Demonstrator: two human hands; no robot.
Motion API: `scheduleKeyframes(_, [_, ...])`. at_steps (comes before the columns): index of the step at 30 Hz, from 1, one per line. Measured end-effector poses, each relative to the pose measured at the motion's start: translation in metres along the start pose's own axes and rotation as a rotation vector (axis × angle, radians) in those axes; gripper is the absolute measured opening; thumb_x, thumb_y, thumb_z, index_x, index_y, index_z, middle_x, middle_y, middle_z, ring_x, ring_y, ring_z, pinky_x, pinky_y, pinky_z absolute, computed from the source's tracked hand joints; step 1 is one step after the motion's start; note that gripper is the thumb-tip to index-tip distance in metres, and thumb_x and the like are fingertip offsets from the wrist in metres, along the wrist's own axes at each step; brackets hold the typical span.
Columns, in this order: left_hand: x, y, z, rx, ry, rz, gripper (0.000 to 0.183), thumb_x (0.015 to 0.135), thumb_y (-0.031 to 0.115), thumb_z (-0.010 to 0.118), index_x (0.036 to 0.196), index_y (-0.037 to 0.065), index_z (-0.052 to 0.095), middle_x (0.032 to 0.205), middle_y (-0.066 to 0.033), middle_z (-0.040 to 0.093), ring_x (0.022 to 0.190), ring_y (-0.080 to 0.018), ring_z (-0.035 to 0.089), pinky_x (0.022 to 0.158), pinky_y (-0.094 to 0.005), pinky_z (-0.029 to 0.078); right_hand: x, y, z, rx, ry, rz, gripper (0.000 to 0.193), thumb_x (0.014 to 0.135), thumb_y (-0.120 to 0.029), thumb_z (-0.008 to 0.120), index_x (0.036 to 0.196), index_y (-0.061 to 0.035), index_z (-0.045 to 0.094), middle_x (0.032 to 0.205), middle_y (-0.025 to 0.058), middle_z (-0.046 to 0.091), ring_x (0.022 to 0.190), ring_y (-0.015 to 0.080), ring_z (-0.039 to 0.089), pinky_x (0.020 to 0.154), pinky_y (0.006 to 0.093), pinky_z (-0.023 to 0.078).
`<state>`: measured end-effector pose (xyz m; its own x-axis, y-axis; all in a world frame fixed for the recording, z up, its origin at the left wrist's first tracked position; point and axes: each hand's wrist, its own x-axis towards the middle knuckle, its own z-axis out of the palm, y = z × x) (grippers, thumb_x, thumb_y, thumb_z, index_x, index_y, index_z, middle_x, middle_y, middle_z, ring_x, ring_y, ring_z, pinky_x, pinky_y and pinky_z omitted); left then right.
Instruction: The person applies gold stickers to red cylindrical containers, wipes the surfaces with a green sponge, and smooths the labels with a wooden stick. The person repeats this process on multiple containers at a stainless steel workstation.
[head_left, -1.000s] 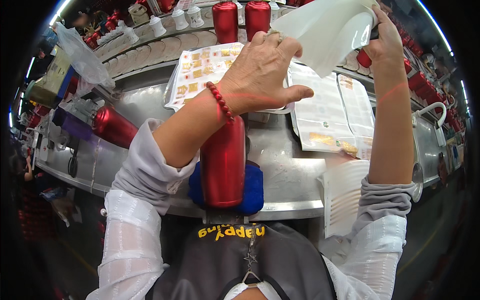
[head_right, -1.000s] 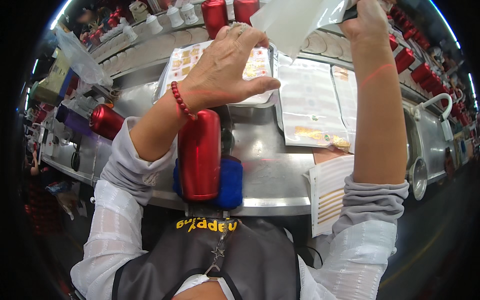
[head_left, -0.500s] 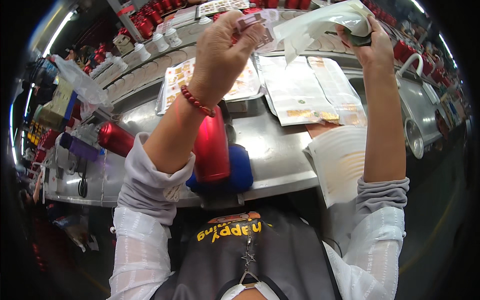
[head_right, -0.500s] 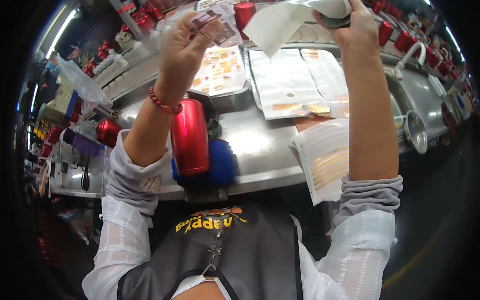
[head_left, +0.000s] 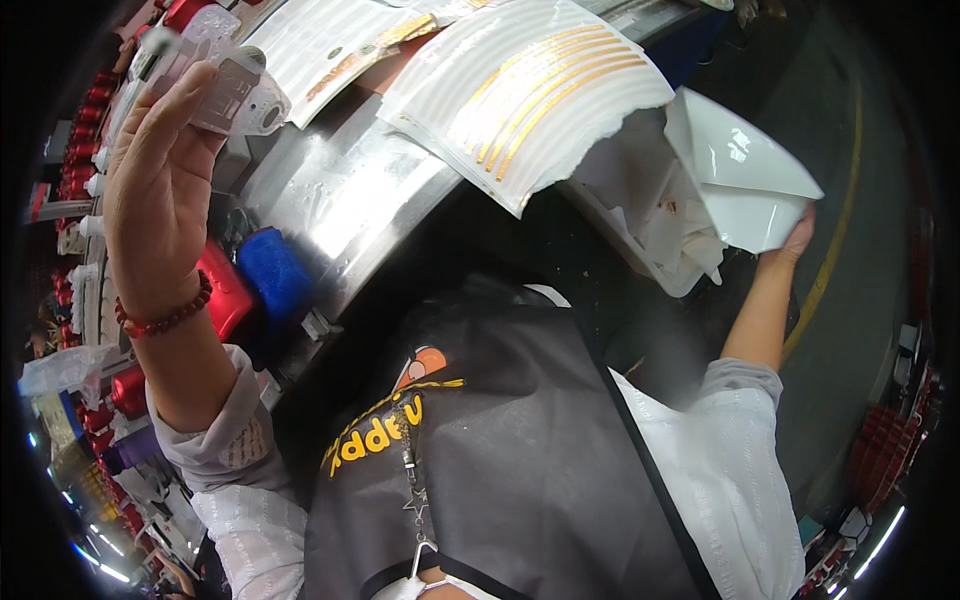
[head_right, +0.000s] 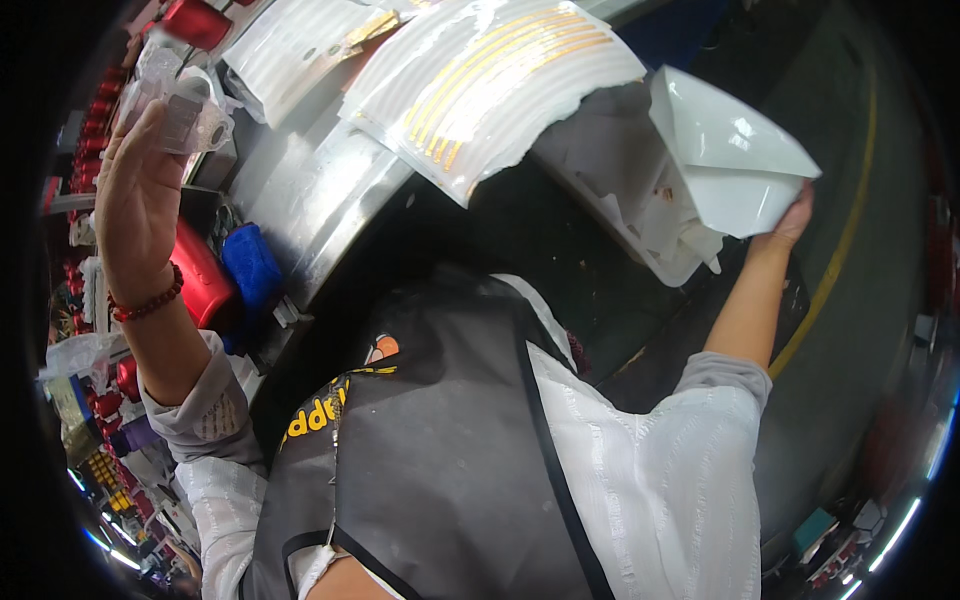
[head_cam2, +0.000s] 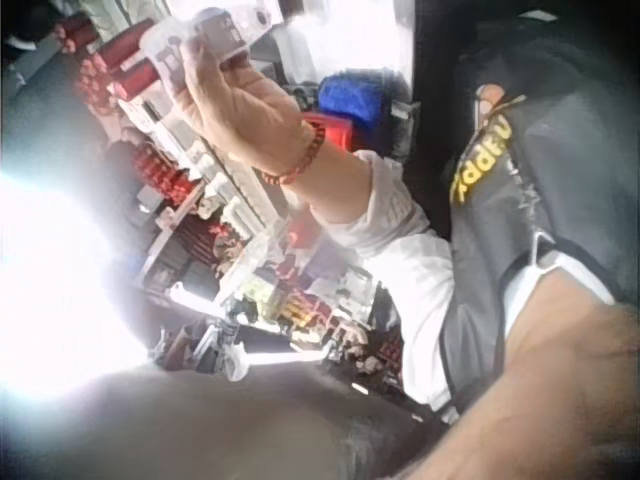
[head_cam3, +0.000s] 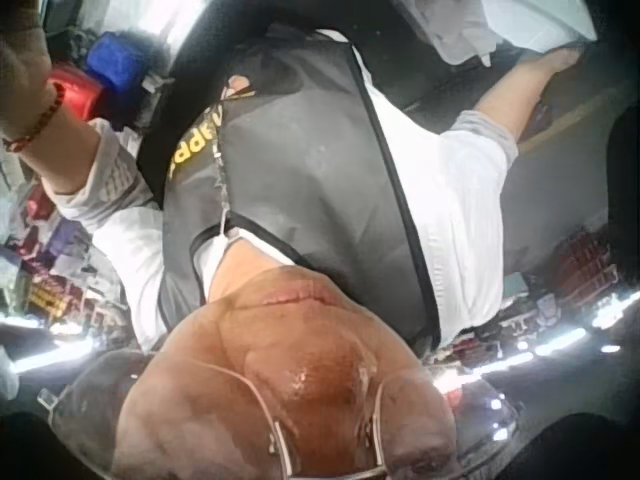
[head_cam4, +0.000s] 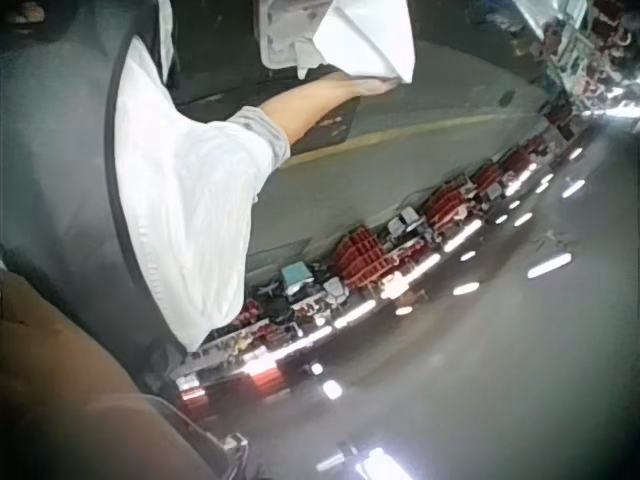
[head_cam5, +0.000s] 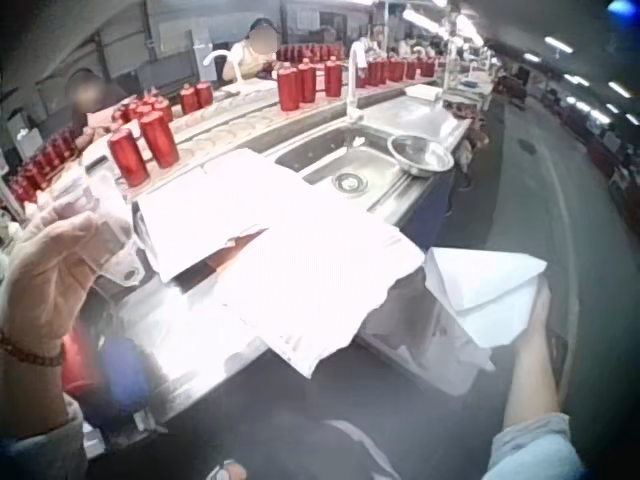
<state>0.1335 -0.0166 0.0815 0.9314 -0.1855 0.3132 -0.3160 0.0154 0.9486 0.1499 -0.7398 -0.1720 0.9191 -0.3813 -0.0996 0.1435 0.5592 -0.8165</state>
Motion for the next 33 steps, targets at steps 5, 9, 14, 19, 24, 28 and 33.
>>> scheduleKeyframes(5, [0.016, -0.021, 0.044, -0.143, -0.098, -0.122, 0.03, 0.101, 0.014, 0.056, 0.124, -0.003, 0.065, 0.126, -0.0141, 0.065, 0.119, -0.0232, 0.061, 0.104, -0.0386, 0.046, -0.001, 0.113, -0.102, -0.662, 0.754, 0.498, 0.041, 0.097, -0.043, 0.063, 0.122, -0.0099, 0.062, 0.102, 0.0086, 0.064, 0.086, 0.0287, 0.062, 0.058, 0.0478, 0.053])
scheduleKeyframes(9, [0.018, -0.026, 0.07, -0.174, -0.001, -0.258, 0.027, 0.1, 0.015, 0.058, 0.12, -0.002, 0.066, 0.122, -0.0129, 0.067, 0.114, -0.0219, 0.063, 0.101, -0.0376, 0.047, 0.003, 0.122, -0.081, -0.91, 0.733, 0.14, 0.036, 0.096, -0.035, 0.065, 0.114, -0.0046, 0.067, 0.095, 0.005, 0.063, 0.065, 0.0154, 0.053, 0.047, 0.0306, 0.042])
scheduleKeyframes(14, [-0.007, -0.059, 0.077, -0.263, -0.069, -0.071, 0.027, 0.1, 0.019, 0.056, 0.117, 0.0, 0.066, 0.116, -0.0112, 0.069, 0.111, -0.0202, 0.064, 0.097, -0.0336, 0.047, -0.006, 0.065, 0.12, -0.772, 0.171, -0.442, 0.021, 0.097, -0.016, 0.064, 0.11, -0.0021, 0.072, 0.108, 0.0044, 0.067, 0.071, 0.0065, 0.055, 0.057, 0.0237, 0.045])
scheduleKeyframes(19, [-0.004, -0.03, 0.128, -0.278, 0.122, -0.347, 0.03, 0.095, 0.028, 0.063, 0.112, 0.004, 0.07, 0.106, -0.0037, 0.071, 0.1, -0.0122, 0.064, 0.09, -0.0293, 0.045, -0.111, 0.036, 0.318, -0.863, -0.511, -0.973, 0.025, 0.089, -0.012, 0.073, 0.112, -0.0039, 0.072, 0.125, 0.0125, 0.062, 0.105, 0.0224, 0.061, 0.083, 0.0329, 0.051])
scheduleKeyframes(24, [-0.023, -0.016, 0.119, -0.249, 0.193, -0.326, 0.039, 0.101, 0.039, 0.057, 0.111, 0.003, 0.069, 0.106, -0.0019, 0.068, 0.098, -0.0092, 0.057, 0.091, -0.0265, 0.042, -0.195, 0.077, 0.427, -0.833, -0.953, -1.155, 0.051, 0.071, -0.016, 0.085, 0.116, 0.0013, 0.067, 0.124, 0.0171, 0.055, 0.113, 0.0365, 0.052, 0.096, 0.0456, 0.045])
scheduleKeyframes(28, [-0.052, -0.002, 0.099, -0.205, 0.221, -0.209, 0.052, 0.104, 0.052, 0.047, 0.108, 0.002, 0.06, 0.109, -0.0058, 0.057, 0.108, -0.0153, 0.049, 0.098, -0.0294, 0.038, -0.211, 0.103, 0.464, -0.848, -0.971, -1.164, 0.057, 0.07, -0.014, 0.087, 0.121, -0.0021, 0.062, 0.127, 0.0164, 0.055, 0.116, 0.0366, 0.051, 0.099, 0.047, 0.042])
scheduleKeyframes(33, [-0.083, 0.026, 0.072, 0.078, 0.103, -0.243, 0.056, 0.107, 0.045, 0.043, 0.137, -0.001, 0.056, 0.134, -0.0117, 0.056, 0.128, -0.0198, 0.046, 0.109, -0.0365, 0.034, -0.222, 0.114, 0.488, -0.757, -1.046, -0.997, 0.021, 0.08, -0.002, 0.072, 0.101, 0.0006, 0.066, 0.118, 0.0172, 0.057, 0.107, 0.0344, 0.056, 0.092, 0.0422, 0.047])
